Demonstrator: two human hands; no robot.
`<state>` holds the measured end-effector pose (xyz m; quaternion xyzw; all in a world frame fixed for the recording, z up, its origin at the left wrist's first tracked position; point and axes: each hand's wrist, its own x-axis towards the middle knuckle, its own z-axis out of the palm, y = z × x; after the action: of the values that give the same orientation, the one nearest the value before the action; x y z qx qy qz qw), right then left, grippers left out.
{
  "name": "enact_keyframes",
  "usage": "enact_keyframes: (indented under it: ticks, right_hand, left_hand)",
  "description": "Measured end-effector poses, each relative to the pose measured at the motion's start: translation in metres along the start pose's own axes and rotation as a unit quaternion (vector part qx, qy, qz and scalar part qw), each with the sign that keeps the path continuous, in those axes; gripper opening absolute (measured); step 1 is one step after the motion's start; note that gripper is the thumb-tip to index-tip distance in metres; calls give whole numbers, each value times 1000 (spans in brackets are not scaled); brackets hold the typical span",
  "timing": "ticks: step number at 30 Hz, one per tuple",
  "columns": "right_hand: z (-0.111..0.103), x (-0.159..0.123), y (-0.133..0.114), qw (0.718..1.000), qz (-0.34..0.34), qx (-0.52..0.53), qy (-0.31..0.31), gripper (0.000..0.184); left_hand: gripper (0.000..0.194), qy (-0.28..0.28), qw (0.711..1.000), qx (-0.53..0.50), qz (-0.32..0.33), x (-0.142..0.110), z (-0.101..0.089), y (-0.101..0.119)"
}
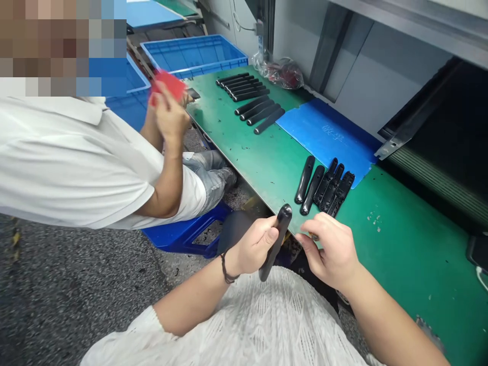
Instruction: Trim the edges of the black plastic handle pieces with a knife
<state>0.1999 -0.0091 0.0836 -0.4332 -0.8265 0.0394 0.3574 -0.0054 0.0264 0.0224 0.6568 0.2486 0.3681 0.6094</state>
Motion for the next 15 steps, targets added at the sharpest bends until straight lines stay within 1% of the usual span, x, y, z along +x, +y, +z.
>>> enact_keyframes:
  ticks: [1, 4, 7, 11, 13, 15]
  right_hand:
    - [-4, 0, 3, 1000, 16, 11, -16, 10]
    - [-16, 5, 7, 999, 29, 16, -43, 32]
    - [-22, 15, 6, 994, 49, 42, -85, 46]
    - [-25, 29, 2, 986, 67, 53, -143, 53]
    - [-27, 33, 0, 986, 60, 45, -152, 54]
    - [-29, 34, -1, 988, 48, 30, -147, 55]
  left_hand:
    - [55, 6, 1000, 7, 7, 1, 0, -1]
    - [55, 15, 997, 40, 57, 3, 1, 1]
    - [56, 0, 993, 64, 96, 7, 4, 8]
    - [57, -12, 987, 90, 129, 10, 7, 14]
    - [56, -11, 986, 96, 138, 9, 7, 15]
    - [56, -14, 984, 102, 142, 8, 5, 14]
